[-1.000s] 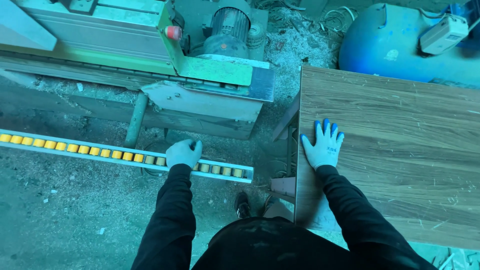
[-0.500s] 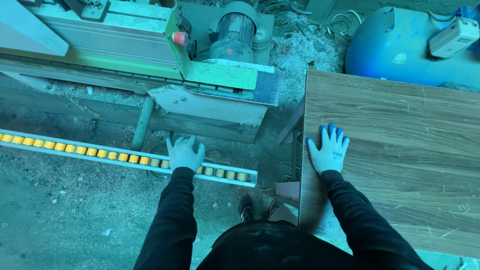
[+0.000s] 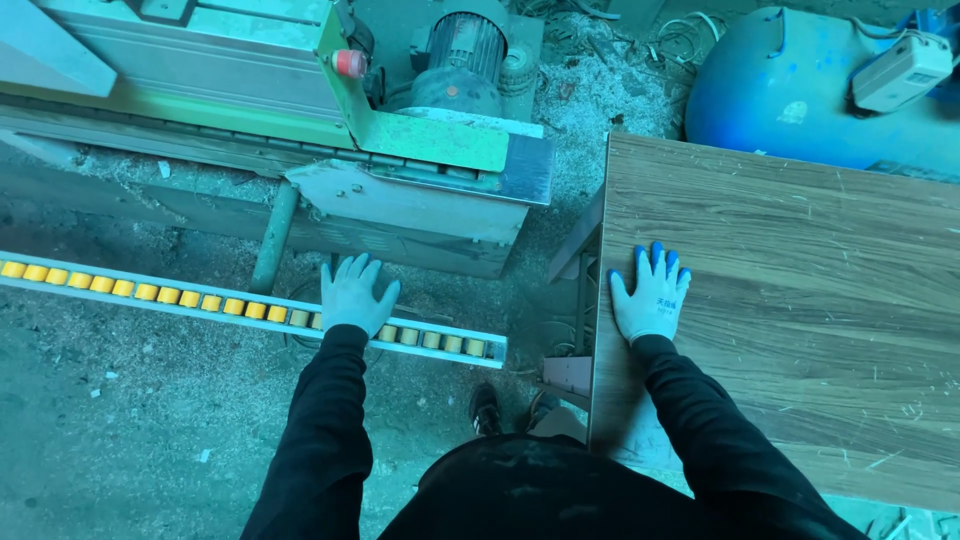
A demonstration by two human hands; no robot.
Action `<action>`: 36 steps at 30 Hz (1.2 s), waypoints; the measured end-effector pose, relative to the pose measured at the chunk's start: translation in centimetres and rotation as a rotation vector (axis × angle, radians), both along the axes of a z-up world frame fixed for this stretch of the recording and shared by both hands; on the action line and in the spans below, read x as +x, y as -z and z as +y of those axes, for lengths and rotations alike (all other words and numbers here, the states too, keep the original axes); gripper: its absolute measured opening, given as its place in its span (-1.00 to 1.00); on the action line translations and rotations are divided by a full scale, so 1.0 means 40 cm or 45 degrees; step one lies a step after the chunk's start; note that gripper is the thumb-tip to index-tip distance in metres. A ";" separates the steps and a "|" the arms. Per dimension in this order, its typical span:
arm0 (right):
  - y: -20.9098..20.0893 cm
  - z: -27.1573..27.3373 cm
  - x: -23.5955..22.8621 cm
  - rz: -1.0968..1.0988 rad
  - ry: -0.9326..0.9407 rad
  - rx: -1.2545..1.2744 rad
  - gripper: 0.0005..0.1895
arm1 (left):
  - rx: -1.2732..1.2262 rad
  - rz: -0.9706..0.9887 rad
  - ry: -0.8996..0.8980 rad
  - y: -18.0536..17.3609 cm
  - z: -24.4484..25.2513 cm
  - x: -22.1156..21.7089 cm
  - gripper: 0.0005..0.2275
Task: Feeding wooden boards into an edge banding machine and retrieving them from the output side for stacking.
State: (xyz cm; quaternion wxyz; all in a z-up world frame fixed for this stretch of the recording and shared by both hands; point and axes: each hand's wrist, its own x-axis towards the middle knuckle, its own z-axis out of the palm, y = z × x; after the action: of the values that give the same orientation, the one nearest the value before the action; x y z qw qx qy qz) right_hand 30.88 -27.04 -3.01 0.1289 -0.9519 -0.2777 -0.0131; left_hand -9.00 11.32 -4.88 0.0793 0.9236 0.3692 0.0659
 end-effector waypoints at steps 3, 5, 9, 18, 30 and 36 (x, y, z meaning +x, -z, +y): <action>0.012 0.003 0.004 -0.047 0.011 0.029 -0.18 | -0.166 0.023 -0.117 0.064 0.038 -0.002 -0.44; 0.024 -0.006 0.008 -0.062 0.006 0.025 -0.17 | -0.440 0.099 -0.265 0.030 0.018 -0.003 -0.46; 0.012 0.003 0.002 -0.061 0.020 0.037 -0.20 | -0.445 0.113 -0.286 0.017 0.033 -0.003 -0.47; 0.027 -0.002 0.015 -0.089 -0.012 0.066 -0.20 | 0.031 0.108 -0.161 0.058 0.041 -0.012 -0.51; 0.007 0.000 0.001 -0.098 -0.007 0.089 -0.22 | -0.268 0.057 -0.213 0.024 0.039 -0.012 -0.31; 0.004 0.000 -0.004 -0.104 -0.002 0.090 -0.24 | -0.039 0.015 -0.151 0.062 0.044 -0.018 -0.47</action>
State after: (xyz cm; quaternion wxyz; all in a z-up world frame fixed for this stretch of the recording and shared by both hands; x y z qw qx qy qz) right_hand 30.71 -27.05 -3.18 0.1512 -0.9451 -0.2829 -0.0618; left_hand -9.71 13.07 -7.36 0.0871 0.8992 0.4246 0.0595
